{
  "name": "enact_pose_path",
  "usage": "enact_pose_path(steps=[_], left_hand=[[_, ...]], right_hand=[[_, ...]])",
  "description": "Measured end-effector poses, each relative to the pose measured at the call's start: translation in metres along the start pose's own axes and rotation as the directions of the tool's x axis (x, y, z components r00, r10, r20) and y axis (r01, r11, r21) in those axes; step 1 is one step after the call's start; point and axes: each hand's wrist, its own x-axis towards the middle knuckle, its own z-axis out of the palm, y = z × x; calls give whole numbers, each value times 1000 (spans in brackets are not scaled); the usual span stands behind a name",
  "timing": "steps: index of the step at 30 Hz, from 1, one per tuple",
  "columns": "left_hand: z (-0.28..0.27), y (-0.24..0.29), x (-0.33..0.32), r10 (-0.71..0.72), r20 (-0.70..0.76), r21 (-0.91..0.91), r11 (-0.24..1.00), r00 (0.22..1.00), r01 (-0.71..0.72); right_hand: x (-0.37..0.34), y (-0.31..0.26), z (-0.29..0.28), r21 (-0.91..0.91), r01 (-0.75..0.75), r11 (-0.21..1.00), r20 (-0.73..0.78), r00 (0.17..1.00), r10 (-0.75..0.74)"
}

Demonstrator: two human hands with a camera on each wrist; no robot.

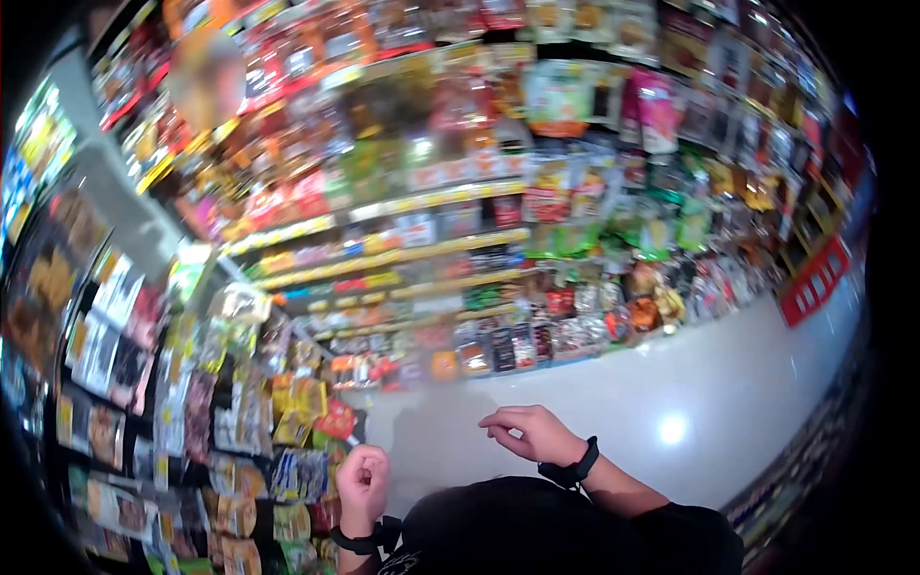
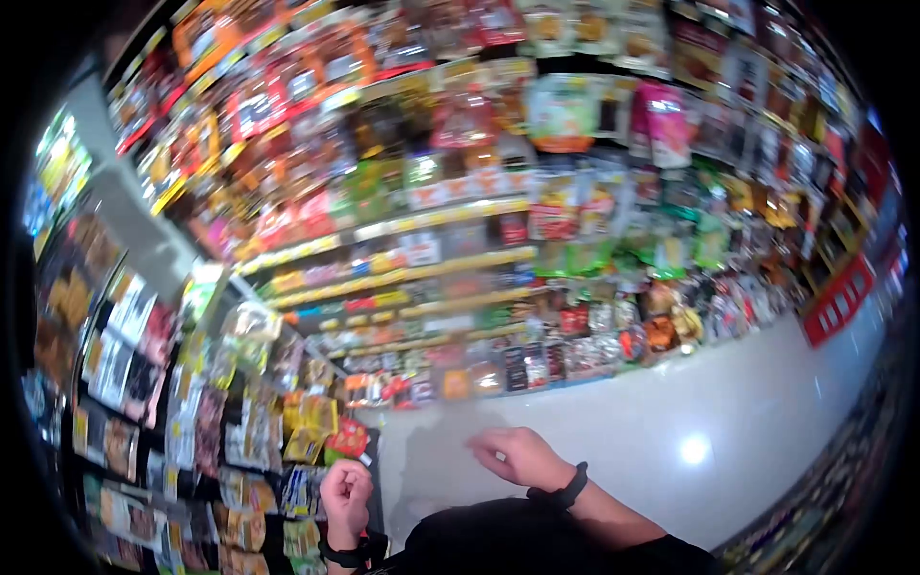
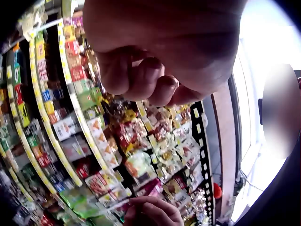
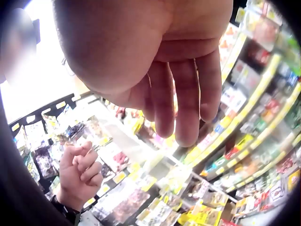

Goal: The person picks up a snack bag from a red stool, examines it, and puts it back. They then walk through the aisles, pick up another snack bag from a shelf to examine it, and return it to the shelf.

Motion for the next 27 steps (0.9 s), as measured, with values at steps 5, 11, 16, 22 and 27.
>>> enact_pose_path(steps=[5,11,16,22,27], left_hand=[[102,18,39,44,300,-40,999,953,-34],[195,5,66,-7,635,65,997,772,-44],[287,-7,94,25,807,14,998,591,-62],[423,0,121,105,948,-33,971,302,-235],[537,4,148,146,967,-100,971,209,-216]], right_hand=[[-90,17,-59,-24,-135,991,-277,953,123],[-193,20,-96,-58,-375,925,-617,742,262],[-252,18,-111,161,-525,836,-736,500,456],[-274,53,-158,174,-563,808,-795,404,453],[-283,81,-229,251,-636,730,-789,302,535]])
